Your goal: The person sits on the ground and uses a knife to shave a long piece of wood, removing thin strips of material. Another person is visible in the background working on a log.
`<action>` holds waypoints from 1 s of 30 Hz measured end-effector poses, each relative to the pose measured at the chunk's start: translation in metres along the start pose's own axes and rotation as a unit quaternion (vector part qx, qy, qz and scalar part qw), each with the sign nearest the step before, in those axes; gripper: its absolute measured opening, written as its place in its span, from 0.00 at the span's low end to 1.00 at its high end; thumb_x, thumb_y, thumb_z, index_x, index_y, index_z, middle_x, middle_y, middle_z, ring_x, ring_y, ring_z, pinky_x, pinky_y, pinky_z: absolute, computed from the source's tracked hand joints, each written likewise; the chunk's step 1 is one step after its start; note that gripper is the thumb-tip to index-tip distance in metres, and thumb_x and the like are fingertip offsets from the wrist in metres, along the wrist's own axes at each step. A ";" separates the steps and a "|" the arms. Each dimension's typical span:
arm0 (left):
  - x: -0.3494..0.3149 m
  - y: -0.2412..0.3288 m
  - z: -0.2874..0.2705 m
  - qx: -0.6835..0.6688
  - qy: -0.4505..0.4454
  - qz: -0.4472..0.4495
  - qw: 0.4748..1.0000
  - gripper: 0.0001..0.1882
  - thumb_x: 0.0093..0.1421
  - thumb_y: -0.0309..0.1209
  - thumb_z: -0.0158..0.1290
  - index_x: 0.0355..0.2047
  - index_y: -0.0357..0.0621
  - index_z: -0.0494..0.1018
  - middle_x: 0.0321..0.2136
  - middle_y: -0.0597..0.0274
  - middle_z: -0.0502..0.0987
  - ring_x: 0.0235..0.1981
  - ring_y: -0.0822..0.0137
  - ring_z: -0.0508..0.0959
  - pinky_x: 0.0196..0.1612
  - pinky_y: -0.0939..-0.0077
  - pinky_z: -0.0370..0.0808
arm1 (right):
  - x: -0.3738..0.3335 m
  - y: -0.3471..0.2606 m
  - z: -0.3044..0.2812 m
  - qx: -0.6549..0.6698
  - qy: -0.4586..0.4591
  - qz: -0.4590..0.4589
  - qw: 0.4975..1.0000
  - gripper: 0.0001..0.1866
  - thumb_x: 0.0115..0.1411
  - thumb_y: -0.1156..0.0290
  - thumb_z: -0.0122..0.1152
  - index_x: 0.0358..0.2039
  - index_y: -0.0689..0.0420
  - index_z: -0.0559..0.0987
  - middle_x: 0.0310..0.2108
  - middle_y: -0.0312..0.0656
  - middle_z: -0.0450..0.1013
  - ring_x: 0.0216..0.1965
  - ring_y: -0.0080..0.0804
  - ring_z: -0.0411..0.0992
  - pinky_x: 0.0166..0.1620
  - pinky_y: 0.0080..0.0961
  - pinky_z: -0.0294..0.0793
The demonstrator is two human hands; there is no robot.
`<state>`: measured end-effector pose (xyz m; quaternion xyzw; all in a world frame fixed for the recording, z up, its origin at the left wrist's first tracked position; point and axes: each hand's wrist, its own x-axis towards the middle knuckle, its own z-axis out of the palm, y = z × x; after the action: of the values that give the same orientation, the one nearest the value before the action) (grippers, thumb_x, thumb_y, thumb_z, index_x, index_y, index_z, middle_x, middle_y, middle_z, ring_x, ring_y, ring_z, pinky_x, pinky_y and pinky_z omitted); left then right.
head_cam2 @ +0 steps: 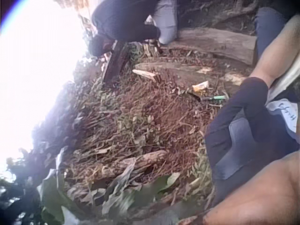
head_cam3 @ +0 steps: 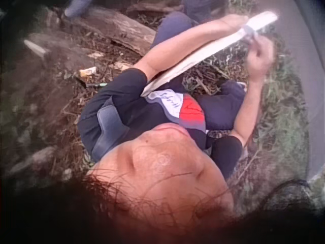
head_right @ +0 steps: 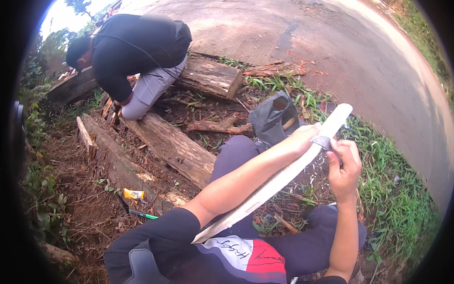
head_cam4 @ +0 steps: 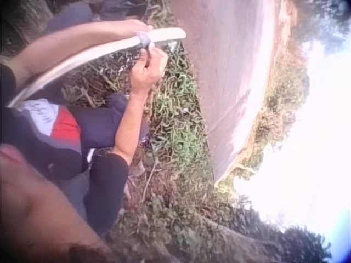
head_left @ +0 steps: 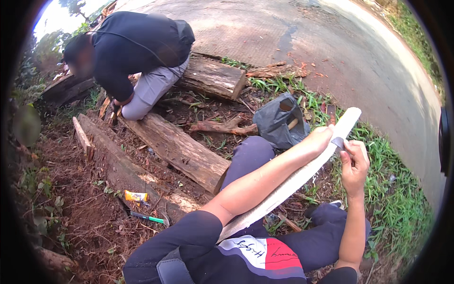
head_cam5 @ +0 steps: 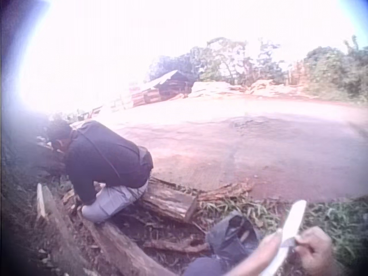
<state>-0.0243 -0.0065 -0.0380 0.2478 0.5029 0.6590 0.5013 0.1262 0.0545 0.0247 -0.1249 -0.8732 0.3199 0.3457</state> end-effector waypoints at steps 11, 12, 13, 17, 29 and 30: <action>-0.027 0.041 0.008 -0.007 -0.020 -0.104 0.994 0.24 0.73 0.48 0.34 0.38 0.43 0.72 0.19 0.66 0.70 0.13 0.73 0.70 0.13 0.78 0.69 | 0.006 0.007 -0.020 -0.024 0.052 -0.020 0.998 0.10 0.59 0.75 0.65 0.42 0.62 0.80 0.35 0.46 0.74 0.35 0.36 0.74 0.38 0.27 0.74; -0.028 0.039 0.009 0.009 -0.008 -0.109 0.994 0.24 0.73 0.48 0.34 0.38 0.43 0.72 0.19 0.66 0.70 0.13 0.73 0.70 0.13 0.78 0.69 | 0.006 0.007 -0.020 -0.028 0.047 -0.015 0.998 0.10 0.60 0.75 0.65 0.42 0.63 0.79 0.35 0.46 0.74 0.36 0.34 0.74 0.39 0.27 0.74; -0.029 0.037 0.011 0.025 0.005 -0.113 0.993 0.24 0.73 0.48 0.35 0.38 0.43 0.73 0.19 0.66 0.71 0.13 0.73 0.71 0.13 0.78 0.69 | 0.013 0.016 -0.021 -0.031 0.092 -0.024 0.995 0.11 0.57 0.77 0.65 0.42 0.60 0.81 0.34 0.46 0.74 0.31 0.40 0.74 0.36 0.30 0.74; -0.035 0.046 0.014 0.060 0.018 -0.131 0.989 0.24 0.73 0.49 0.35 0.37 0.43 0.73 0.19 0.66 0.71 0.12 0.73 0.71 0.13 0.78 0.69 | 0.015 0.018 -0.020 -0.034 0.098 -0.001 0.995 0.11 0.57 0.75 0.66 0.42 0.59 0.81 0.34 0.45 0.74 0.31 0.39 0.75 0.35 0.30 0.74; -0.026 0.038 0.007 0.046 0.015 -0.099 0.994 0.24 0.72 0.45 0.35 0.37 0.40 0.74 0.18 0.63 0.73 0.12 0.71 0.72 0.13 0.77 0.69 | -0.008 -0.015 -0.007 -0.047 0.058 0.035 0.997 0.10 0.58 0.73 0.65 0.42 0.56 0.82 0.35 0.42 0.73 0.31 0.39 0.76 0.32 0.32 0.75; -0.027 0.038 0.002 0.035 0.002 -0.080 0.996 0.24 0.72 0.46 0.35 0.37 0.40 0.75 0.18 0.63 0.73 0.12 0.71 0.71 0.13 0.77 0.69 | -0.013 -0.019 -0.006 -0.056 0.045 0.033 0.997 0.10 0.58 0.72 0.66 0.42 0.56 0.82 0.35 0.41 0.73 0.30 0.39 0.77 0.31 0.32 0.76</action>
<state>-0.0280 -0.0301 0.0024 0.2230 0.5450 0.5994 0.5422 0.1398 0.0373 0.0341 -0.1874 -0.8685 0.2764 0.3663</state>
